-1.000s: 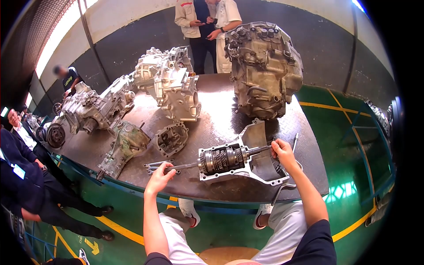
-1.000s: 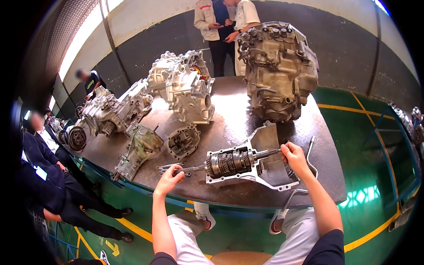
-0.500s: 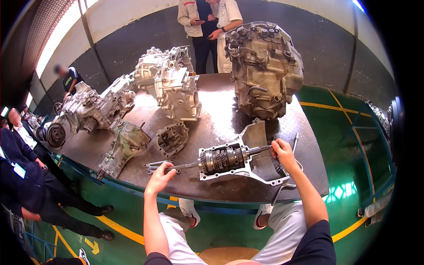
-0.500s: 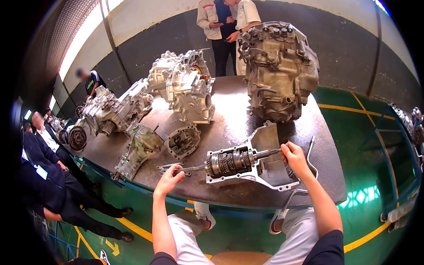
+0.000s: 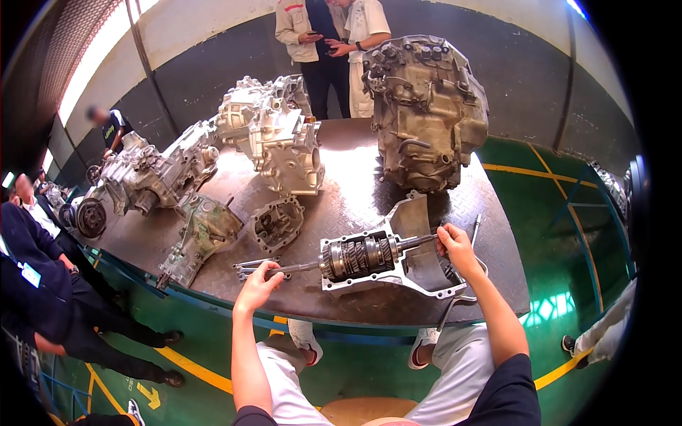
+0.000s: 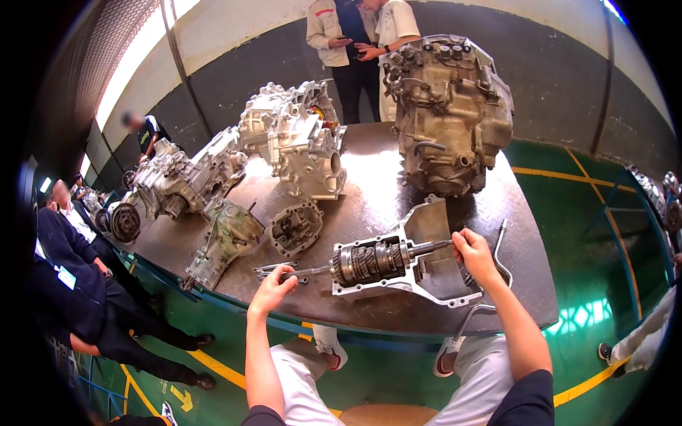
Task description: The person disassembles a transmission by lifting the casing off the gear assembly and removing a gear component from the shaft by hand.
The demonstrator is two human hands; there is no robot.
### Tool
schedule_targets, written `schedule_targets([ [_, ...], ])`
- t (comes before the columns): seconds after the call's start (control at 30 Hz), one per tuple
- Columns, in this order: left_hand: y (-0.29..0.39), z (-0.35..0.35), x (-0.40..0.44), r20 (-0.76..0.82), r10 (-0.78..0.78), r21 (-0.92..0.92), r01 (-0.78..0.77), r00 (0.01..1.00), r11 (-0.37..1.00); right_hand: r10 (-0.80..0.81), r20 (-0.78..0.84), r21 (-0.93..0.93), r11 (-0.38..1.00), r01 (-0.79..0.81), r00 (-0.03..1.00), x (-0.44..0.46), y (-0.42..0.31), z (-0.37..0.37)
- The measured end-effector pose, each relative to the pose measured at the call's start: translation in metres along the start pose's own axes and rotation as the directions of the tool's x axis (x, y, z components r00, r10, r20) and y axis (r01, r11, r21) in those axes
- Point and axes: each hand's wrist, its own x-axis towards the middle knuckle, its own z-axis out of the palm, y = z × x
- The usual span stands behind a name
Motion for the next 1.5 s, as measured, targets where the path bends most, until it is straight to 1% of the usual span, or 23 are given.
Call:
schedule_targets([
  [0.67, 0.002, 0.000, 0.000, 0.003, -0.012, 0.013, 0.012, 1.000, 1.000, 0.018, 0.014, -0.023, 1.000, -0.017, 1.000, 0.000, 0.001, -0.001],
  [1.27, -0.003, 0.000, 0.001, -0.005, -0.008, 0.023, 0.008, 1.000, 1.000, 0.001, 0.033, 0.032, 1.000, -0.002, 0.999, 0.003, 0.008, 0.001],
  [1.33, -0.003, 0.000, 0.001, -0.005, -0.007, 0.023, 0.007, 1.000, 1.000, -0.042, 0.008, -0.032, 0.999, 0.042, 0.999, 0.004, 0.010, 0.001],
  [1.37, -0.003, -0.001, 0.001, -0.001, -0.014, 0.024, 0.014, 1.000, 1.000, -0.043, 0.008, -0.034, 0.998, 0.043, 0.999, 0.003, 0.008, 0.002],
  [1.43, -0.002, -0.001, 0.000, 0.003, -0.020, 0.024, 0.020, 1.000, 1.000, -0.120, -0.054, -0.124, 0.986, 0.113, 0.991, 0.001, 0.002, 0.007],
  [1.47, 0.000, -0.001, 0.000, -0.011, -0.011, 0.096, 0.012, 1.000, 0.995, -0.121, -0.055, -0.125, 0.986, 0.113, 0.991, 0.001, 0.003, 0.007],
  [1.5, 0.002, -0.001, -0.001, -0.024, 0.001, 0.167, 0.003, 1.000, 0.986, -0.195, -0.045, -0.235, 0.955, 0.179, 0.980, 0.001, 0.003, 0.007],
])
